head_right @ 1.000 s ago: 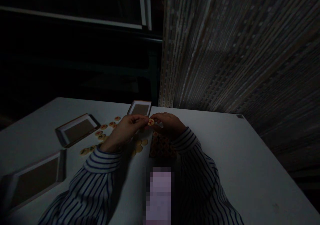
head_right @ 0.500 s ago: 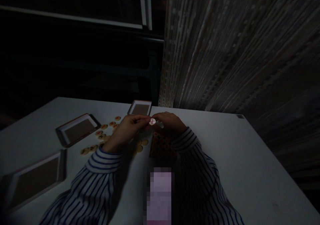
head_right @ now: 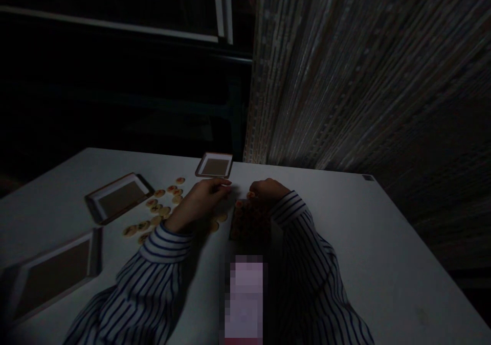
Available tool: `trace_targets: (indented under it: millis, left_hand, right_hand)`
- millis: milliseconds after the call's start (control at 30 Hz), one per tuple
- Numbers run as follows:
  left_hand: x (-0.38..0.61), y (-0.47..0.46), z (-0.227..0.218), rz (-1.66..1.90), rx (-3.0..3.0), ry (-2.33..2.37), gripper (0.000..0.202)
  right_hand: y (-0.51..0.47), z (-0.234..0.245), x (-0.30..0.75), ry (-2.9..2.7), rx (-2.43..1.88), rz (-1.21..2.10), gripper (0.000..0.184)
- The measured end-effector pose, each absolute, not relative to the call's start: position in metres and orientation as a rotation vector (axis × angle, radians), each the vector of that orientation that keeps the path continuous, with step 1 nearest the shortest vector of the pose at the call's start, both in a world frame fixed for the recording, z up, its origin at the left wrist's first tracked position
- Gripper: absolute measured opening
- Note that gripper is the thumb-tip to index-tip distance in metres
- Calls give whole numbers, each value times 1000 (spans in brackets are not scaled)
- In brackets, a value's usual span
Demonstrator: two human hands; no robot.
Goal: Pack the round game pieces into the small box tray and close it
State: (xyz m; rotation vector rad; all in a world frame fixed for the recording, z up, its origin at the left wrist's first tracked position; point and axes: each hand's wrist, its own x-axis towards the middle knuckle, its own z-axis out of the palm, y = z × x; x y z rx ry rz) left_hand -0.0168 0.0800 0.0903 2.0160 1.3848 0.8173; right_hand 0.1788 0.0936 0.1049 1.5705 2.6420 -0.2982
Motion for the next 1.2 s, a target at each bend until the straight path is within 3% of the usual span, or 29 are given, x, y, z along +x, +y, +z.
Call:
trace_targets:
  millis: [1200]
  left_hand:
    - [-19, 78, 87, 485, 2288, 1428, 31]
  right_hand:
    - [102, 82, 178, 2252, 1617, -322, 37]
